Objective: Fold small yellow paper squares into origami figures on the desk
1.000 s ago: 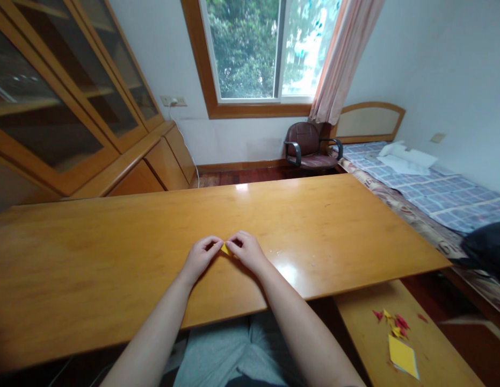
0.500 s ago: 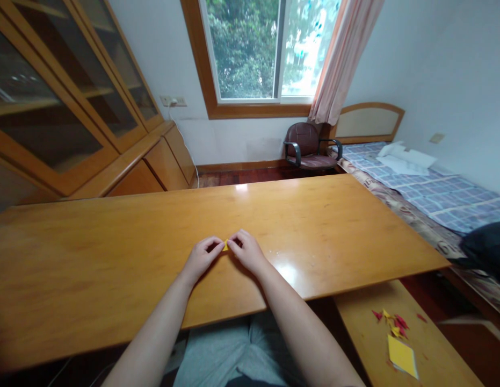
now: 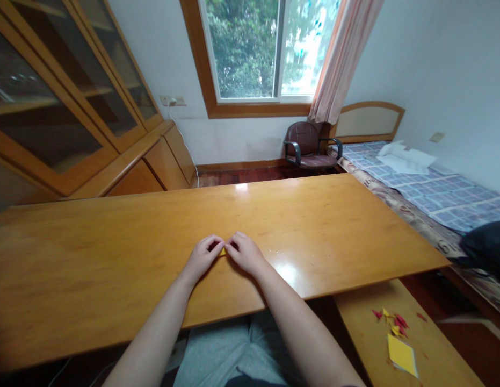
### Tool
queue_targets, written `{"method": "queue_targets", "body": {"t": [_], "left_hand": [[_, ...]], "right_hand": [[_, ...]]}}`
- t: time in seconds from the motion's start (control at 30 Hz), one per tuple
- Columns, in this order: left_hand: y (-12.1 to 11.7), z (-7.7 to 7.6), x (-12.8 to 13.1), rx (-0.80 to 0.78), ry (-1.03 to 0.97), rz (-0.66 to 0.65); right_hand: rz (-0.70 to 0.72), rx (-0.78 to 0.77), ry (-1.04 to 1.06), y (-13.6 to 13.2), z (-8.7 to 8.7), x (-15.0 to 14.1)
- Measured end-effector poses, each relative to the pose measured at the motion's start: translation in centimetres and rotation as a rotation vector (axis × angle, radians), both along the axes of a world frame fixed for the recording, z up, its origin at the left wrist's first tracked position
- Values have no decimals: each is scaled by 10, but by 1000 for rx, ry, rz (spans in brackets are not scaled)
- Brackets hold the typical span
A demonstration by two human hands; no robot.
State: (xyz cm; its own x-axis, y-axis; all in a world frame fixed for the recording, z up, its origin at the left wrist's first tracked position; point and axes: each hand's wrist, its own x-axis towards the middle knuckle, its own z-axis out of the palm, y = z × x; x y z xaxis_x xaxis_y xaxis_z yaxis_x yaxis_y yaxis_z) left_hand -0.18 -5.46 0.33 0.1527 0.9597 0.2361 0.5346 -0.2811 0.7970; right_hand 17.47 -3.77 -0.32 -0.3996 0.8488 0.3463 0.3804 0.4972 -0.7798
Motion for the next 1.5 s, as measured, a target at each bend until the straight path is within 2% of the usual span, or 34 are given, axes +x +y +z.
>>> {"method": "queue_targets", "body": {"t": [0.23,0.73,1.03,1.23,1.5], "left_hand": [[-1,4,2,32,31,28],[0,-1,0,-7,16,7],[0,3,2,-26,-33,55],[0,0,1,-69,-41,13],[-1,1,1,-21,2,36]], "right_hand": [[-45,3,16,2,-2,0],[-47,-3,16,2,-1,-1],[-94,-31,33,3,0,0],[-73,-35,45,1,4,1],[-111,-10,-8,2,-1,-2]]}}
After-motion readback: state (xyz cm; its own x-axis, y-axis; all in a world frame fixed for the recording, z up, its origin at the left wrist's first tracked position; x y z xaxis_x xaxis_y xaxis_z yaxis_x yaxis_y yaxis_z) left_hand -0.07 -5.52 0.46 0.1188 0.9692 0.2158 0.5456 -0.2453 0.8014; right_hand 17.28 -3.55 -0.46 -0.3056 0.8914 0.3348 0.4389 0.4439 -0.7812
